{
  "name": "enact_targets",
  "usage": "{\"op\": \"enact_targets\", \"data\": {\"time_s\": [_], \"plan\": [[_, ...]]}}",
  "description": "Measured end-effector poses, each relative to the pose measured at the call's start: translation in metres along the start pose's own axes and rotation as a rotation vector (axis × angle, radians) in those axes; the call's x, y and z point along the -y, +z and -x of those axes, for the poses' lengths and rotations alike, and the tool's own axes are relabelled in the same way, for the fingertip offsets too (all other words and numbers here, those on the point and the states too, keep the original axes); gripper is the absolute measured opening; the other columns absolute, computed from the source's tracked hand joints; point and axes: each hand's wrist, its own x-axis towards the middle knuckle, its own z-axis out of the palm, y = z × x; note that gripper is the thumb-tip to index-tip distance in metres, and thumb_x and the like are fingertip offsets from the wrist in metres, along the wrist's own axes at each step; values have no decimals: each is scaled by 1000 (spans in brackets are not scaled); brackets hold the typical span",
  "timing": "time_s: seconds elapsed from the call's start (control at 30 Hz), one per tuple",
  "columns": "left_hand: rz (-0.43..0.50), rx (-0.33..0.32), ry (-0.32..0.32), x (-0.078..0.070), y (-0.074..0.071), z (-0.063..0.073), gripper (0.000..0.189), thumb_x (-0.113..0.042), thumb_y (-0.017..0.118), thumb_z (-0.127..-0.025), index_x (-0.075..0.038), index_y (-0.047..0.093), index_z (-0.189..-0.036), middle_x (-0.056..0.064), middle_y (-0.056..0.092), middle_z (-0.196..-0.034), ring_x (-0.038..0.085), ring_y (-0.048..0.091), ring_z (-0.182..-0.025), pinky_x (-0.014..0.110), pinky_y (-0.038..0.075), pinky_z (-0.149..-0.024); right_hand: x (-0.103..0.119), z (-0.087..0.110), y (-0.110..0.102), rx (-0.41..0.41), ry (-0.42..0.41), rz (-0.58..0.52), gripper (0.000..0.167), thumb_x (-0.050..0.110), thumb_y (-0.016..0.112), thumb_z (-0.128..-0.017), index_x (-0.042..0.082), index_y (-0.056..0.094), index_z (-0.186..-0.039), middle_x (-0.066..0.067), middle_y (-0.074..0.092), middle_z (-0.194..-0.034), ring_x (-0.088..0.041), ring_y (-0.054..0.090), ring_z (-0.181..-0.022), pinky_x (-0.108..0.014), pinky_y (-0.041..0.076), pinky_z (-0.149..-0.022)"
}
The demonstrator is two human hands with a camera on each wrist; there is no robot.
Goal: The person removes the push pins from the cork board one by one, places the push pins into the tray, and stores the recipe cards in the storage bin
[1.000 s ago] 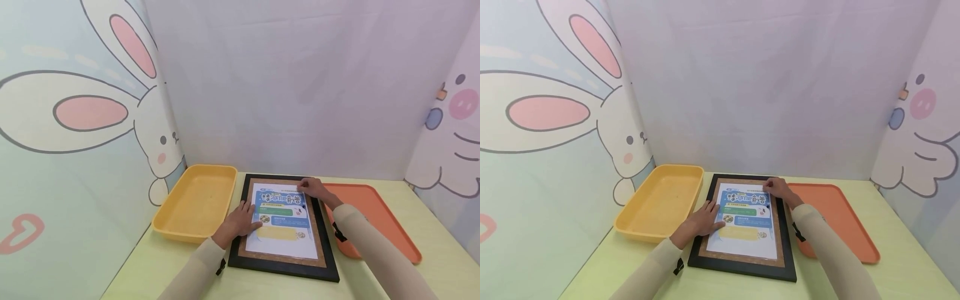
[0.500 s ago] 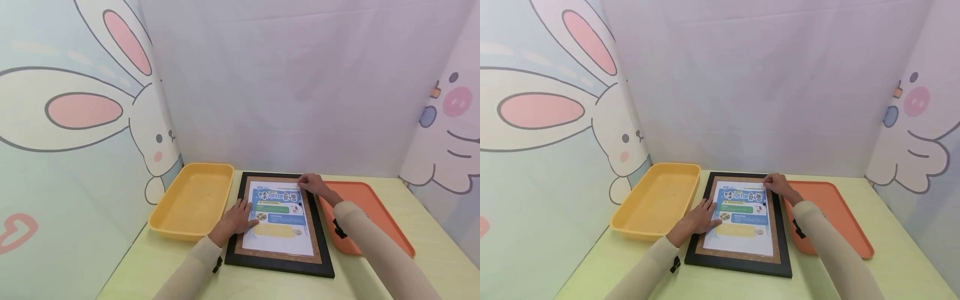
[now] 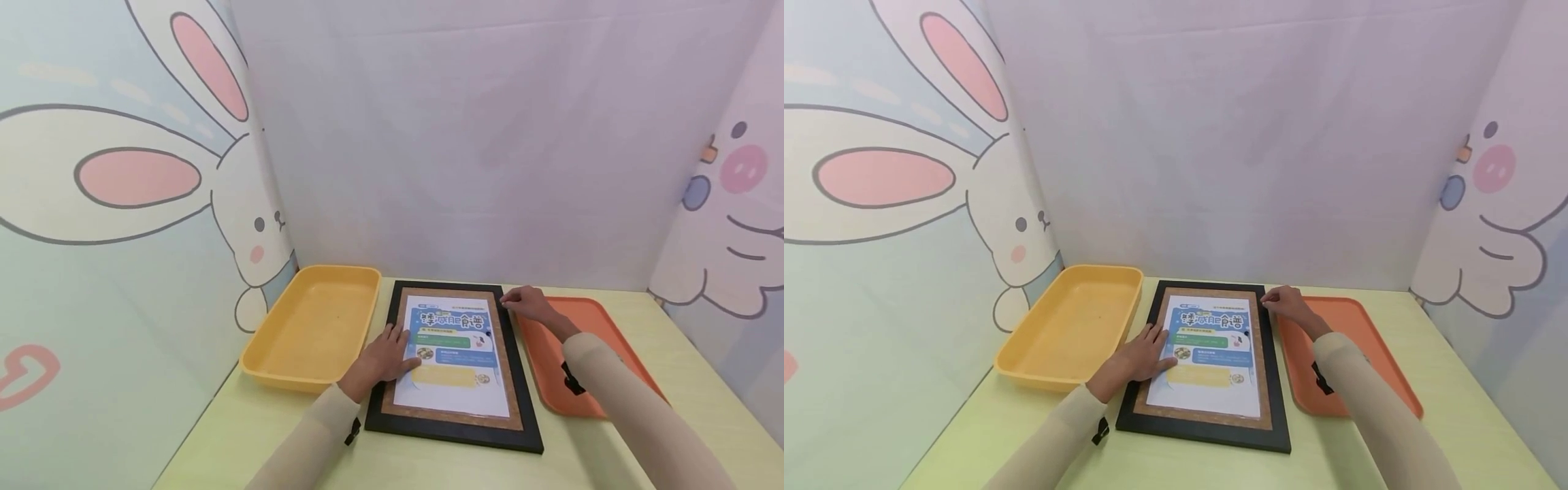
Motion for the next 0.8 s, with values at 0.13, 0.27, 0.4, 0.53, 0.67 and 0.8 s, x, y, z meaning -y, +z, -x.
{"op": "enact_targets", "data": {"time_s": [0.13,0.27,0.4,0.53,0.67,0.8], "plan": [[-1,0,2,0,-1,-1,84,-67,48,-102,-9,35,-162,14,28,-169,32,29,-154,43,34,-121,-8,4,-5,2,10,-3,19,10,68,-99,-4,76,-109,-22,75,-105,-33,70,-91,-50,59,-80],[2,9,-4,0,-3,-1,84,-67,47,-102,-9,34,-162,14,26,-170,32,28,-155,42,33,-122,-12,7,-8,-4,25,-7,21,9,67,-98,-6,75,-109,-25,74,-106,-37,69,-93,-53,58,-83],[2,20,-11,0,-2,-1,85,-68,47,-101,-11,34,-163,13,26,-170,32,27,-155,42,32,-123,-16,12,-12,-10,30,-6,21,8,67,-99,-8,73,-111,-27,73,-107,-41,68,-96,-56,57,-85],[9,24,-13,0,-2,-1,85,-68,46,-101,-11,33,-163,13,26,-170,32,27,-156,43,31,-123,-21,18,-15,-17,30,23,23,10,68,-99,-9,73,-111,-27,73,-106,-44,68,-98,-57,56,-84],[12,25,-8,0,-1,0,85,-67,47,-102,-10,34,-162,14,26,-170,32,27,-156,43,31,-123,-28,21,-17,7,39,38,23,10,69,-99,-9,73,-110,-28,72,-106,-46,67,-99,-57,57,-84],[5,22,2,0,-2,0,84,-67,47,-102,-9,35,-162,14,27,-170,32,28,-155,43,32,-123,-31,23,-18,22,68,26,22,10,68,-99,-8,74,-111,-28,72,-108,-43,68,-97,-55,58,-84]]}}
